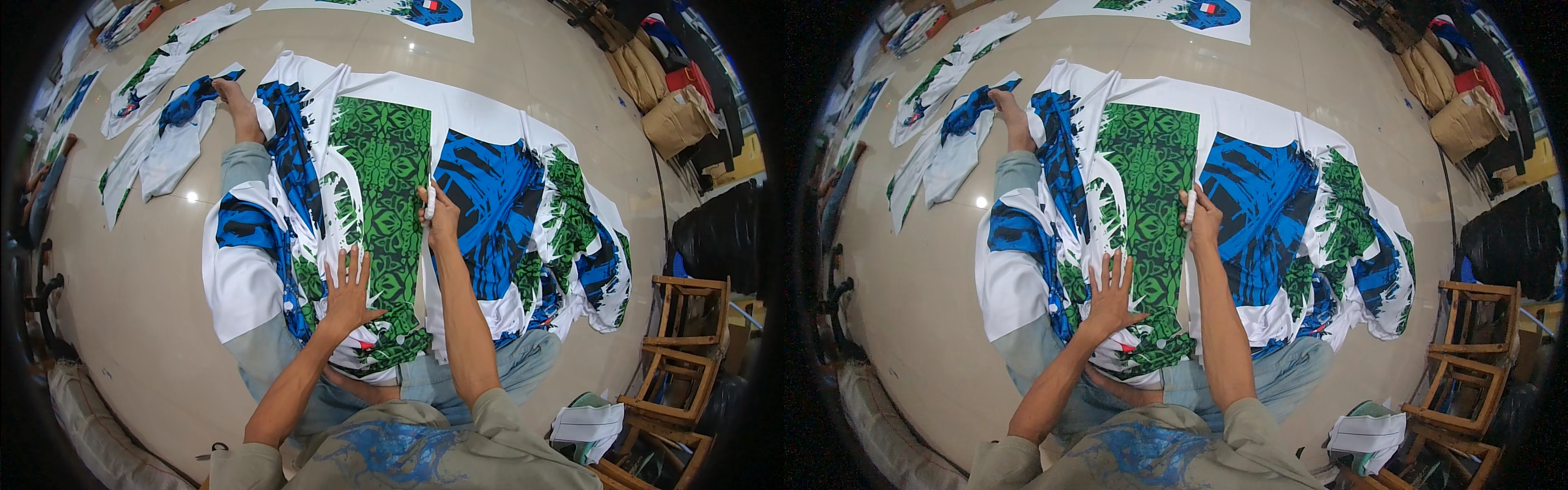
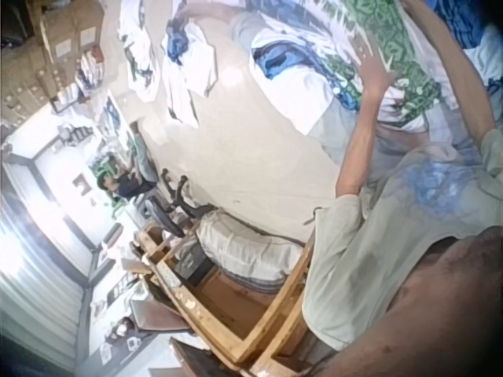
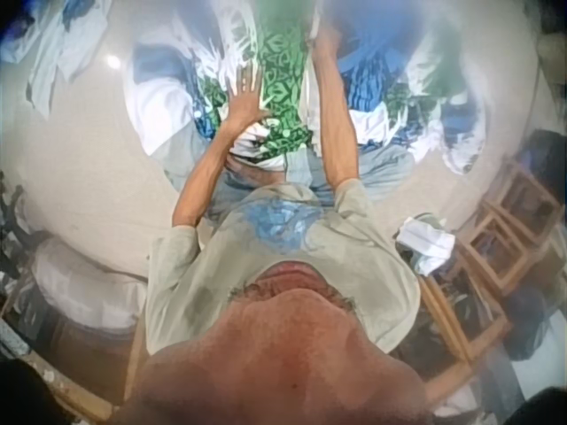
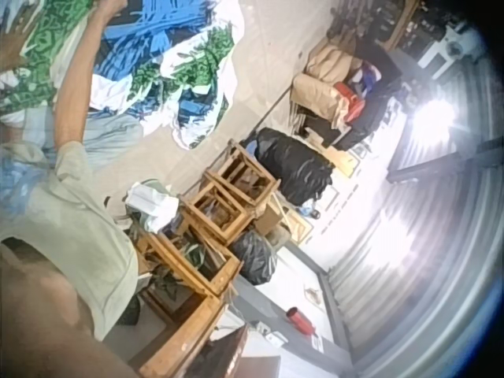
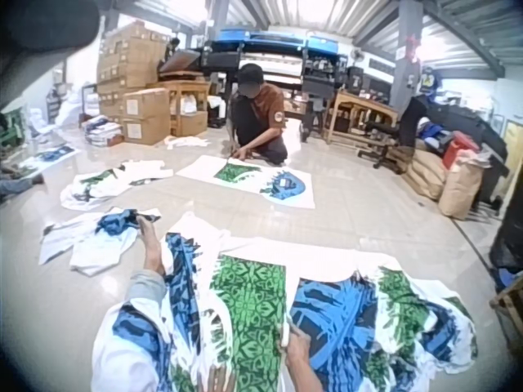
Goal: The person sits on the floor and uses scissors to cut a large piece of white fabric with a blue and green pattern. They repeatedly smooth the fabric, cut along specific lines, and adjust the material's position.
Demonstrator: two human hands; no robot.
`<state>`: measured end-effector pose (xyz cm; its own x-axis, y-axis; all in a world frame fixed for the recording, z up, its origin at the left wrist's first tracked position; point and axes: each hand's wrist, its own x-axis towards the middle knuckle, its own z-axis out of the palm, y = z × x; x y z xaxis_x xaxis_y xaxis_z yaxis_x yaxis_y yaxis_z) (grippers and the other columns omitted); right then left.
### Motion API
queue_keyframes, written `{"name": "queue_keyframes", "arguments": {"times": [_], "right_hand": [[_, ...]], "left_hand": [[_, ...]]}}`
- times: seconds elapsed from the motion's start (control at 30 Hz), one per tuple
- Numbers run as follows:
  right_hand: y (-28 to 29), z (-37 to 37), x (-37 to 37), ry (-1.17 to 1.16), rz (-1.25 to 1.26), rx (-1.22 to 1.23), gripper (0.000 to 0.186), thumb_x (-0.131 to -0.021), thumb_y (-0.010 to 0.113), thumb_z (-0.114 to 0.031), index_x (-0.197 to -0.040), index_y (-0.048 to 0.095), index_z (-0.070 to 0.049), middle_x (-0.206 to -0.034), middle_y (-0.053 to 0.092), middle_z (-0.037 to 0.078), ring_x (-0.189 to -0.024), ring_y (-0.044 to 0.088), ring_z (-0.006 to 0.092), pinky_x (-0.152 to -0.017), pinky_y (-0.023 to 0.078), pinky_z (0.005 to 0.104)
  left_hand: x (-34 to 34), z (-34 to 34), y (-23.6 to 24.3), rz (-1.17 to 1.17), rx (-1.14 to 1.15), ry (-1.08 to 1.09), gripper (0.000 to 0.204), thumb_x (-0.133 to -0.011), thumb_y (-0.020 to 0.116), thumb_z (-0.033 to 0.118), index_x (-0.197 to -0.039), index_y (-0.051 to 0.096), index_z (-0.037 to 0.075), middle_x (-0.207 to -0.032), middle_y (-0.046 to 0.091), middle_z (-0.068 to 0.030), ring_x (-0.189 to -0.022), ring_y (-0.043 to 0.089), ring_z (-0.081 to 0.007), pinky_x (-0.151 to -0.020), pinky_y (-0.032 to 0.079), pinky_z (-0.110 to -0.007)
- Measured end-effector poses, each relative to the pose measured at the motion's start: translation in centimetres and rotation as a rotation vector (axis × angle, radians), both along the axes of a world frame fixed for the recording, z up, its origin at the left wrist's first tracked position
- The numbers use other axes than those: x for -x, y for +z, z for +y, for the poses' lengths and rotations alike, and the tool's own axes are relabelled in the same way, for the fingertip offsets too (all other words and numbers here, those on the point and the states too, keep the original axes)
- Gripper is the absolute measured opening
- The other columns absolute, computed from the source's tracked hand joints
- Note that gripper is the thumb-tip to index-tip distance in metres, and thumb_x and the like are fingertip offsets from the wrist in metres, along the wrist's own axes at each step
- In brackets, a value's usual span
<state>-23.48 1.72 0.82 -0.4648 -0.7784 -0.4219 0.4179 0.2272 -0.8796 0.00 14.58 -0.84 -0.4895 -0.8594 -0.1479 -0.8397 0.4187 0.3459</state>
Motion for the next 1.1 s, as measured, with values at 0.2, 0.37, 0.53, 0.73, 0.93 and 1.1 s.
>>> {"name": "queue_keyframes", "arguments": {"times": [0.2,0.37,0.53,0.73,0.93,1.1], "right_hand": [[0.7,-0.9,0.7,-0.003,-0.059,0.045,0.052,-0.084,0.082,-0.014,-0.132,0.067,-0.005,-0.084,0.071,0.003,-0.048,0.054,0.0099,-0.043,0.039,0.0251],[0.5,-2.5,1.0,-0.008,-0.033,0.049,0.052,-0.083,0.083,-0.014,-0.132,0.067,-0.005,-0.082,0.070,0.003,-0.048,0.054,0.0097,-0.043,0.040,0.0247],[0.3,-2.7,1.1,0.005,-0.027,0.010,0.052,-0.083,0.083,-0.012,-0.132,0.067,-0.005,-0.083,0.069,0.003,-0.048,0.054,0.0099,-0.043,0.040,0.0244],[0.4,-4.1,1.8,-0.026,-0.069,0.050,0.051,-0.083,0.081,-0.009,-0.131,0.068,-0.004,-0.083,0.069,0.004,-0.049,0.055,0.0105,-0.043,0.041,0.0246],[0.0,-5.2,2.3,0.033,0.028,0.002,0.049,-0.085,0.079,-0.013,-0.131,0.067,-0.004,-0.084,0.070,0.004,-0.050,0.054,0.0106,-0.043,0.041,0.0244],[0.8,-5.9,2.7,0.030,-0.019,0.019,0.049,-0.084,0.081,-0.015,-0.130,0.068,-0.005,-0.083,0.070,0.002,-0.050,0.054,0.0093,-0.044,0.040,0.0238]], "left_hand": [[0.1,-0.1,0.1,0.001,-0.014,-0.002,0.142,-0.059,0.088,0.063,-0.163,0.012,0.003,-0.169,0.003,-0.0236,-0.155,-0.001,-0.0455,-0.118,0.004,-0.071],[0.1,-0.2,0.4,-0.008,-0.034,-0.028,0.142,-0.062,0.086,0.065,-0.162,0.008,0.001,-0.168,0.001,-0.0262,-0.154,-0.003,-0.0476,-0.117,0.003,-0.073],[0.1,-0.2,0.4,-0.019,-0.044,-0.006,0.142,-0.060,0.087,0.064,-0.163,0.011,0.003,-0.169,0.002,-0.0235,-0.155,-0.001,-0.0459,-0.118,0.004,-0.071],[0.2,-0.3,0.7,-0.021,-0.042,-0.009,0.141,-0.060,0.086,0.064,-0.162,0.012,0.002,-0.169,0.003,-0.0240,-0.155,-0.001,-0.0457,-0.118,0.003,-0.071],[0.3,-0.3,0.6,-0.005,-0.050,-0.009,0.141,-0.060,0.086,0.065,-0.162,0.012,0.002,-0.169,0.004,-0.0242,-0.155,0.000,-0.0459,-0.118,0.004,-0.071],[0.0,-0.3,0.5,-0.004,-0.033,-0.004,0.142,-0.059,0.087,0.064,-0.162,0.012,0.002,-0.169,0.004,-0.0243,-0.155,0.000,-0.0464,-0.118,0.003,-0.071]]}}
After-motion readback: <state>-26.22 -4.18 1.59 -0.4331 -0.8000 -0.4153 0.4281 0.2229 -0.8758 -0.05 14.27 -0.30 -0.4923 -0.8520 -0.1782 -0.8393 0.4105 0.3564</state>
